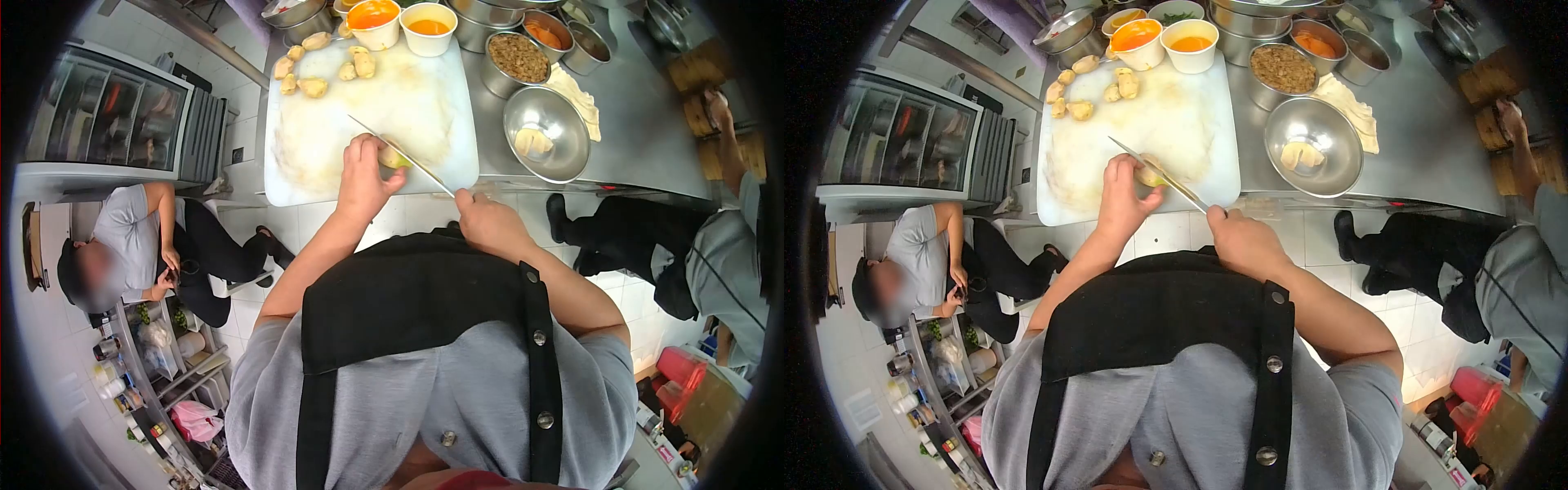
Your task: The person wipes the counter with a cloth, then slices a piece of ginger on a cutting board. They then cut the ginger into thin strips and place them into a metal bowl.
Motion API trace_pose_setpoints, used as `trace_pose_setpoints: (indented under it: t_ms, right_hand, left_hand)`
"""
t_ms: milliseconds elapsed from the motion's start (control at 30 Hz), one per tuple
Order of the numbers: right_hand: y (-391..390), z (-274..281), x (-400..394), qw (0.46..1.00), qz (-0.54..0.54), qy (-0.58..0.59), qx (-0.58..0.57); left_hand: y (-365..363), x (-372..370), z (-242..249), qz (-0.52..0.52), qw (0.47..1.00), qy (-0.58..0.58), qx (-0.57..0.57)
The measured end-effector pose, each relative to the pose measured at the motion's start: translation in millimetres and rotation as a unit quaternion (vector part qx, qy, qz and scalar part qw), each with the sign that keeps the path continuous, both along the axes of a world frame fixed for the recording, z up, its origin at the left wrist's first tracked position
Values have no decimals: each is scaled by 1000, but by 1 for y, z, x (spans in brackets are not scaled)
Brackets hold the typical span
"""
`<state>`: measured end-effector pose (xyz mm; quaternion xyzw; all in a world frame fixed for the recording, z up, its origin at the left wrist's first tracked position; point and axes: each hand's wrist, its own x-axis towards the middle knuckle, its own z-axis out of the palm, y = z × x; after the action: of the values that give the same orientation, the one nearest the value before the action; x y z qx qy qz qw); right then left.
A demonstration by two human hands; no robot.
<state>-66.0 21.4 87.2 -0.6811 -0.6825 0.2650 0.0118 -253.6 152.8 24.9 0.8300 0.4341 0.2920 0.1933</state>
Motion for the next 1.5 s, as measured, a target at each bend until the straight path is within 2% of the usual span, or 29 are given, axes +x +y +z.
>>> trace_pose_setpoints:
  t_ms: [267, 467, 567, 767, 1067, 1500]
  right_hand:
    - [10, 4, -2, 1000, -2, 5, -11]
    - [30, -14, -11, 993, 24, -1, 112]
    - [46, -19, -17, 991, 31, 0, 128]
    - [45, -24, -7, 994, 21, -2, 110]
    - [1, -4, 0, 997, 9, -6, 82]
    - [44, -9, -21, 996, 26, -37, 77]
  left_hand:
    - [1, 0, -2, -9, 1000, -7, 20]
    - [0, 0, -2, -11, 999, -23, 21]
    - [0, 0, -2, -9, 999, -26, 32]
    - [2, -2, -4, -11, 999, -36, 21]
    - [1, -2, -4, -6, 999, -33, 19]
    - [1, -4, -8, -4, 999, -40, 19]
